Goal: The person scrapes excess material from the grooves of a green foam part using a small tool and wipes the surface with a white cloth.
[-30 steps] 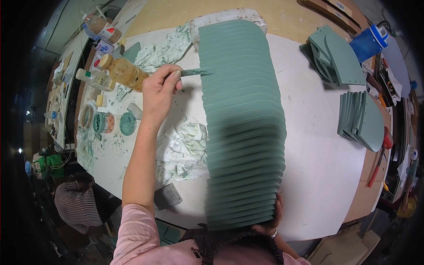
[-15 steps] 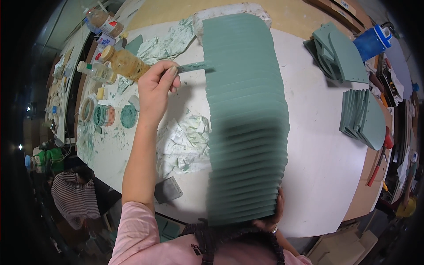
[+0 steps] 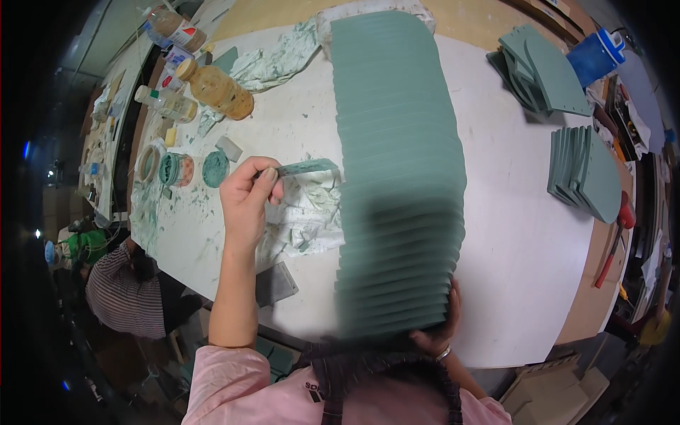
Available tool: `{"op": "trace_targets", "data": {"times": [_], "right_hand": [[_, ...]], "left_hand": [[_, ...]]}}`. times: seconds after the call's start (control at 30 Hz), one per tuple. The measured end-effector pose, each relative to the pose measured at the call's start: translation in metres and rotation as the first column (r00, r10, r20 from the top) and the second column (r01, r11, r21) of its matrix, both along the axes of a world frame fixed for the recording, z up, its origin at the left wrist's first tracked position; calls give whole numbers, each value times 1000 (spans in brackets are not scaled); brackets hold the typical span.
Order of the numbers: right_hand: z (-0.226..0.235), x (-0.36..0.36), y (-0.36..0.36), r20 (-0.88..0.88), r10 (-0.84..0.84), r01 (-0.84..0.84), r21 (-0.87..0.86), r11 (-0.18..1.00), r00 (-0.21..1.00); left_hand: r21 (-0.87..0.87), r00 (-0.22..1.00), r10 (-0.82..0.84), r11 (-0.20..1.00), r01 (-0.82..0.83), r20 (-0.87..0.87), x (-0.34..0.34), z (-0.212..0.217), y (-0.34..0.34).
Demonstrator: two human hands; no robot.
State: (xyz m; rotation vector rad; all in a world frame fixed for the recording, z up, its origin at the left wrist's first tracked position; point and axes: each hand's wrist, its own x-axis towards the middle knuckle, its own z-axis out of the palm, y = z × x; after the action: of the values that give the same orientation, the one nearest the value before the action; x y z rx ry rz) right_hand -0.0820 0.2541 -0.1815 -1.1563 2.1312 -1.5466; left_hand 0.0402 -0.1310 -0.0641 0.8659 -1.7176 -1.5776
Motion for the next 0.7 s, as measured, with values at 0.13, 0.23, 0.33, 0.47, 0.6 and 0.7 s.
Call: {"op": "trace_targets", "data": {"times": [0.13, 0.23, 0.33, 0.47, 0.6, 0.7], "right_hand": [[2, -2, -2, 41, 11, -11, -5, 1000, 999], [-1, -3, -3, 44, 9, -7, -35, 999, 999], [-3, -5, -6, 31, 13, -11, -71, 997, 999], [0, -7, -10, -16, 26, -28, -102, 994, 1000], [-1, -8, -12, -53, 17, -24, -129, 991, 998], [4, -8, -15, -46, 1, -7, -125, 992, 999]], "left_hand": [[12, 1000, -11, 1000, 11, 3, 8, 2, 12], [20, 1000, -2, 1000, 2, -4, 11, 2, 20], [2, 1000, -2, 1000, 2, 22, 15, 4, 30], [12, 1000, 0, 1000, 0, 21, 22, 7, 42], [70, 1000, 13, 997, -14, 16, 29, 8, 55], [85, 999, 44, 995, -44, 0, 26, 10, 65]]}}
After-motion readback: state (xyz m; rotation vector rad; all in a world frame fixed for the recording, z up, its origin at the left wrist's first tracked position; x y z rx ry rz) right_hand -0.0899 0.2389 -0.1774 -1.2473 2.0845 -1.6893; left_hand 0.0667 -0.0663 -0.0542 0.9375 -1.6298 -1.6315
